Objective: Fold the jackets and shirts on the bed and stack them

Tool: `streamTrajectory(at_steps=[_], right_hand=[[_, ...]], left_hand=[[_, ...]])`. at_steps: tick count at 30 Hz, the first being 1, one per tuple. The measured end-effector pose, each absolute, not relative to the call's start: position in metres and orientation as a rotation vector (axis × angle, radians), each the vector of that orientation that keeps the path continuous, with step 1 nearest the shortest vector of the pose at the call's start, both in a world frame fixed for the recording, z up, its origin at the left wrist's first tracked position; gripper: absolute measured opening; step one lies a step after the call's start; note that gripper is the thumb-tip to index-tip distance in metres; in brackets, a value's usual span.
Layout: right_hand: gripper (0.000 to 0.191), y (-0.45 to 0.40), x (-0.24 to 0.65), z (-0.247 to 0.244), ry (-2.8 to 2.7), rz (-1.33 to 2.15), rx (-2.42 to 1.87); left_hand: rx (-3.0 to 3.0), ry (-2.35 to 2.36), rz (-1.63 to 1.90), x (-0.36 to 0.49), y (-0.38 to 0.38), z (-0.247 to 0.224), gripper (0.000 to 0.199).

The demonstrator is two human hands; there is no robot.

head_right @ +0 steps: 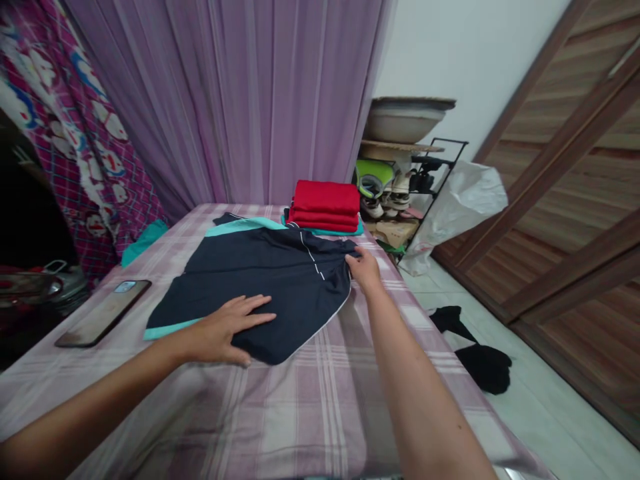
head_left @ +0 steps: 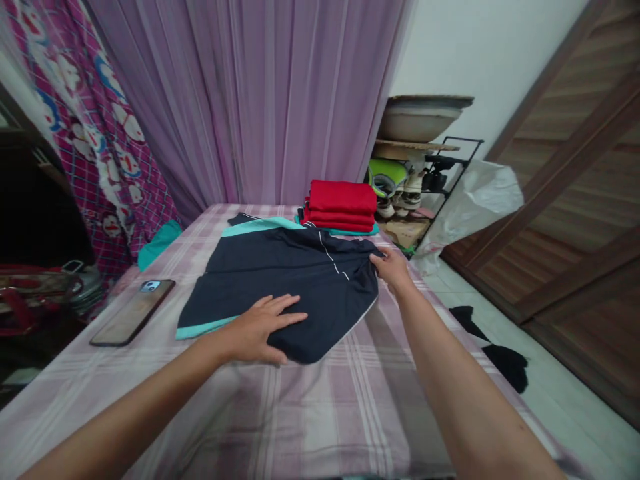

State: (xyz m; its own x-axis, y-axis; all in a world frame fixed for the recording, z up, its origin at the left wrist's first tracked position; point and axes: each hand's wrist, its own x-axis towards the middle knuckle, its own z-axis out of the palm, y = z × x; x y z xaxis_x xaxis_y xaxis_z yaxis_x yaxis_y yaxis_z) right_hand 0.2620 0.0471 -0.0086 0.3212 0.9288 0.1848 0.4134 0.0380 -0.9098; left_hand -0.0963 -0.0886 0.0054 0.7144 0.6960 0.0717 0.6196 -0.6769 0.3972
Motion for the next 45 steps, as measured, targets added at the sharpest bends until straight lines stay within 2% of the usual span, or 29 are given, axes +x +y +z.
streamTrajectory(at_steps=[2,4,6,10,15,20,24,29,33,39,42,45], right_hand=[[0.054,0.06,0.253,0.002,-1.237,0.69,-1.539],[0.056,0.07,0.243,0.013,-1.264,0.738,-1.459],[0.058,0.073,0.237,0.021,-1.323,0.741,-1.377],[0.05,0.059,0.234,0.021,-1.506,0.558,-1.492],[0.026,0.009,0.212,-0.002,-1.755,0.401,-1.601],[0.028,-0.033,0.143,-0.003,-2.091,0.368,-1.564],[0.032,-0.042,0.089,0.001,-2.125,0.407,-1.67],[0.019,-0.035,0.058,-0.003,-1.973,0.595,-1.693],[0.024,-0.017,0.079,0.018,-1.733,0.594,-1.493],[0.028,0.016,0.179,0.093,-1.327,0.48,-1.477],[0.026,0.003,0.241,0.12,-1.313,0.668,-1.579],[0.032,-0.021,0.301,0.128,-1.517,1.013,-1.703]], left_hand=[[2.557,1.104,0.369,-0.09,-0.08,0.0,0.044],[2.362,1.413,0.522,-0.093,-0.055,-0.001,0.029],[1.964,1.872,0.708,-0.105,-0.022,0.004,0.033],[1.741,2.132,0.753,-0.138,0.028,0.021,0.044],[1.794,2.108,0.746,-0.153,0.011,0.018,0.044],[1.881,2.034,0.73,-0.159,-0.028,-0.001,0.053],[1.81,1.958,0.882,-0.176,-0.045,-0.013,0.057],[1.836,1.916,0.932,-0.189,-0.061,-0.03,0.06],[1.857,1.838,0.912,-0.19,-0.068,-0.043,0.067],[2.149,1.765,0.676,-0.186,-0.082,-0.046,0.069],[2.335,1.748,0.6,-0.184,-0.089,-0.046,0.056],[2.505,1.714,0.645,-0.186,-0.091,-0.049,0.045]])
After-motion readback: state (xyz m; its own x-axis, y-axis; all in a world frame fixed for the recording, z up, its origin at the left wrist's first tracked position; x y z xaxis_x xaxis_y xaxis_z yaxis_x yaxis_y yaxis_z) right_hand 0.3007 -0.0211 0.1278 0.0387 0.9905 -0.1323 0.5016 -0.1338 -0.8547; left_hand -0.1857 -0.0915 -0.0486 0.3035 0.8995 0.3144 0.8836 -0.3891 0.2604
